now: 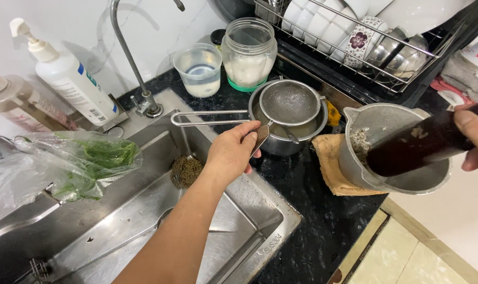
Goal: Crushing ingredients in a pot using a pestle and straining the mixture.
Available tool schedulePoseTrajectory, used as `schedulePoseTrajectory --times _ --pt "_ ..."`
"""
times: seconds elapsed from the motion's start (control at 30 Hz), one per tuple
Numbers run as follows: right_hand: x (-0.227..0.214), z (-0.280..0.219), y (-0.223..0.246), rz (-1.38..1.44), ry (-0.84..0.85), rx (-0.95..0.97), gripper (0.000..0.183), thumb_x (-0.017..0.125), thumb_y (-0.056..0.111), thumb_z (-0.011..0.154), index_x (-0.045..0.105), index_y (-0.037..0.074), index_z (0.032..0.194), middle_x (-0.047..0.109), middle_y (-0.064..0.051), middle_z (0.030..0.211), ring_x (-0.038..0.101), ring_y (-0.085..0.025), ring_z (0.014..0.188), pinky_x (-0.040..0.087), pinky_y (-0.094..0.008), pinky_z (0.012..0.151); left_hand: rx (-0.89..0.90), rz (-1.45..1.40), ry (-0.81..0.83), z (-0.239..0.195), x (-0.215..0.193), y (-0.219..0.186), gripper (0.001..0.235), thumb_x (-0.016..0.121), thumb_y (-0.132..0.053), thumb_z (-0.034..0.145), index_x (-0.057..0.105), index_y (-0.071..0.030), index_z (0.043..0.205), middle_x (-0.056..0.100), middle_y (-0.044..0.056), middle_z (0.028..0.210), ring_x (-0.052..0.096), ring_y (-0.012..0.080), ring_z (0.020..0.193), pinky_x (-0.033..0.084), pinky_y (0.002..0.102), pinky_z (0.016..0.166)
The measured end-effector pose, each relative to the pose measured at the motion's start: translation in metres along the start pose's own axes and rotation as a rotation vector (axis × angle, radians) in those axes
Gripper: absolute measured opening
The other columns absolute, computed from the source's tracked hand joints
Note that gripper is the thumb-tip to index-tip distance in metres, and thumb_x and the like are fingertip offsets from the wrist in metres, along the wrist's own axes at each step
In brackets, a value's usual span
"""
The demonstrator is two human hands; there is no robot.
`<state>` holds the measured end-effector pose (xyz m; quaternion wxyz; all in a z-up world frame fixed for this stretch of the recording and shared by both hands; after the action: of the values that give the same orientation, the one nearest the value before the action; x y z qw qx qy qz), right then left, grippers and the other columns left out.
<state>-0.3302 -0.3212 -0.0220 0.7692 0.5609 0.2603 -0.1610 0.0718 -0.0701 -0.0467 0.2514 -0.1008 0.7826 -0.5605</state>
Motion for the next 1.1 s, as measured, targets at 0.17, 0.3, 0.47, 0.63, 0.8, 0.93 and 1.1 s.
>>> schedulePoseTrajectory --times 0.17,0.3,0.47,0.63,0.8,0.93,1.1 --pt "0.018 -0.038 0.067 0.054 -0.046 -0.065 0.037 0.062 0.038 0.103 0.068 0.004 0.115 0.063 -0.005 0.078 0.040 -0.010 0.047 0.033 -0.028 0.046 0.083 0.333 -0.083 -0.005 -0.007 -0.016 0.043 0.061 -0.036 0.097 0.063 -0.025 0.138 0.076 0.008 0.089 0.069 0.0250 0.074 0.056 0.038 0.072" --pt "0.023 -0.029 0.052 0.154 -0.002 0.002 0.035 0.062 0.040 0.100 0.067 0.006 0.110 0.066 0.000 0.082 0.039 -0.006 0.050 0.033 -0.022 0.048 0.313 0.567 -0.341 -0.021 -0.021 -0.044 0.052 0.075 -0.043 0.089 0.066 -0.018 0.134 0.064 0.013 0.128 0.063 0.0343 0.105 0.050 0.047 0.084" --pt "0.034 -0.031 0.055 0.113 -0.074 -0.051 0.029 0.069 0.031 0.098 0.067 0.003 0.107 0.067 -0.005 0.087 0.044 -0.009 0.049 0.036 -0.027 0.046 0.528 0.362 -0.536 -0.041 -0.027 -0.080 0.024 0.077 -0.032 0.084 0.078 -0.014 0.100 0.069 0.006 0.106 0.068 0.0266 0.098 0.054 0.041 0.082" --pt "0.029 -0.016 0.033 0.212 -0.129 -0.116 0.026 0.077 0.021 0.105 0.061 0.006 0.119 0.062 -0.011 0.092 0.048 -0.014 0.062 0.035 -0.032 0.055 0.549 0.241 -0.501 -0.049 -0.017 -0.103 0.020 0.076 -0.032 0.086 0.078 -0.013 0.087 0.069 0.003 0.099 0.070 0.0242 0.090 0.055 0.039 0.080" --pt "0.022 -0.017 0.075 0.367 -0.065 -0.311 0.008 0.068 0.008 0.109 0.062 0.004 0.111 0.069 -0.009 0.106 0.067 -0.015 0.104 0.053 -0.033 0.104 0.653 0.191 -0.412 -0.055 0.035 -0.115 0.016 0.070 -0.028 0.093 0.079 -0.014 0.092 0.071 0.006 0.105 0.070 0.0278 0.093 0.054 0.040 0.081" --pt "0.022 -0.023 0.092 0.582 -0.070 -0.131 0.016 0.068 0.011 0.101 0.062 0.011 0.116 0.069 -0.008 0.098 0.072 -0.020 0.093 0.059 -0.035 0.087 0.732 0.095 -0.260 -0.080 0.064 -0.121 0.022 0.066 -0.022 0.091 0.075 -0.012 0.108 0.069 0.009 0.115 0.070 0.0291 0.097 0.054 0.040 0.086" --pt "0.024 -0.029 0.097 0.588 0.021 -0.104 0.012 0.068 0.007 0.105 0.062 0.005 0.115 0.068 -0.012 0.097 0.072 -0.025 0.093 0.060 -0.037 0.086 0.563 0.241 -0.435 -0.053 0.024 -0.105 0.015 0.070 -0.029 0.091 0.078 -0.016 0.094 0.074 0.005 0.108 0.072 0.0248 0.096 0.056 0.038 0.085"
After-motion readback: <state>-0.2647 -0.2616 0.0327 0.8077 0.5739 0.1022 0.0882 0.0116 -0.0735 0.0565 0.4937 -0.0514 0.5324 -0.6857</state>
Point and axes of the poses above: each hand's wrist, its own z-axis towards the middle knuckle, its own x-axis out of the palm, y = z × x, the point moved 5 cm from there along z, towards the middle knuckle
